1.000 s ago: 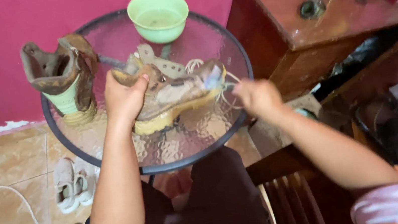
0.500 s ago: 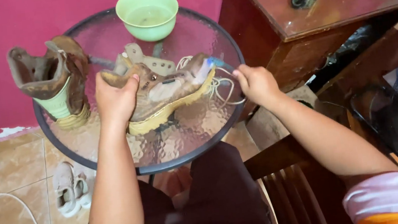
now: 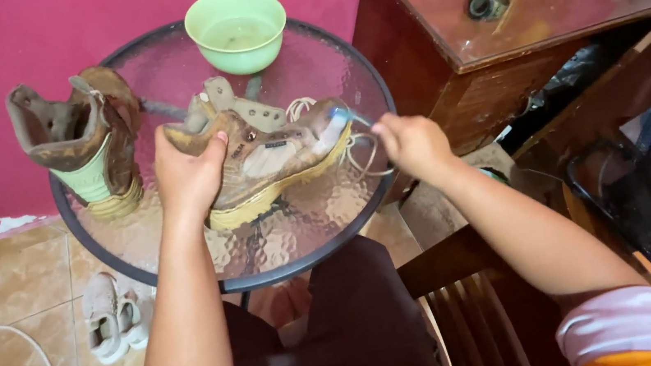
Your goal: Cleaning a pair of boots using a toothbrush and a bowl of cleaning solution
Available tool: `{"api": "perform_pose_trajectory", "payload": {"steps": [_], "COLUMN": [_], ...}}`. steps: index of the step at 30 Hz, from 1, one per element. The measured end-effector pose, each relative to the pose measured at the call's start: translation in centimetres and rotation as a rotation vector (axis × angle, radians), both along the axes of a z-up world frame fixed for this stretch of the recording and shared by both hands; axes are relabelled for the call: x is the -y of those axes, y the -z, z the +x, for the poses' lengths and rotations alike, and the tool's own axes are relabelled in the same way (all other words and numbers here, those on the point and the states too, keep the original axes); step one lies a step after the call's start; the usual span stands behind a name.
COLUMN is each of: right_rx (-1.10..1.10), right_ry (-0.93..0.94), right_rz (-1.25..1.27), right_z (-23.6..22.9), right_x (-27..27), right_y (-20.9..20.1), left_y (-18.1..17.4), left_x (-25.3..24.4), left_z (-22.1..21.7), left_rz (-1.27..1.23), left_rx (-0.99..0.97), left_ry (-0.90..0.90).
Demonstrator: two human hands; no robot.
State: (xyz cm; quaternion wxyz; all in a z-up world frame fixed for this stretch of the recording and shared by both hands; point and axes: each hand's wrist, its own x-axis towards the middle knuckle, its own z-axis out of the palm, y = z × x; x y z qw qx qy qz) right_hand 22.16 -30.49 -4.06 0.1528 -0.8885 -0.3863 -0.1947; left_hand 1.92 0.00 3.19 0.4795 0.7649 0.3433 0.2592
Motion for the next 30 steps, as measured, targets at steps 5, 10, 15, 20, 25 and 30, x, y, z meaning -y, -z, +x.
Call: {"api": "perform_pose_trajectory", "payload": {"steps": [5,10,15,20,25,30], "right_rx": [0.054,-0.064,-0.020,-0.080,-0.108,-0.074], "right_ry": [-0.152,0.002,-0.104,-0.074,0.036,-0.103], "right_rz": [0.007,-0.024,-0.071,-0.088,-0.080,-0.116], "right_z": [-2.3,-0.7,-1.2,-2.6,-1.5,-2.3], "right_x": [-0.3,1.2,0.9,0.2,0.9,1.1], "right_y": [0.9,0.3,-0.4,0.5,-1.8,0.9], "left_y": [0.1,-0.5,0.5,1.5,2.2,2.2], "left_x": [0.4,2.1,2.3,2.5,2.3,2.2], "left_z": [-0.1,-1.8,-1.9,-1.9,-1.8,-1.9], "left_rz": [0.033,0.057,0.125,0.185,0.225,0.164], "left_rx": [0.021,0.007,0.054,0.093,0.126,0.100], "left_ry": [0.011,0.011,-0.003,-0.039,-0.063,-0.028]}}
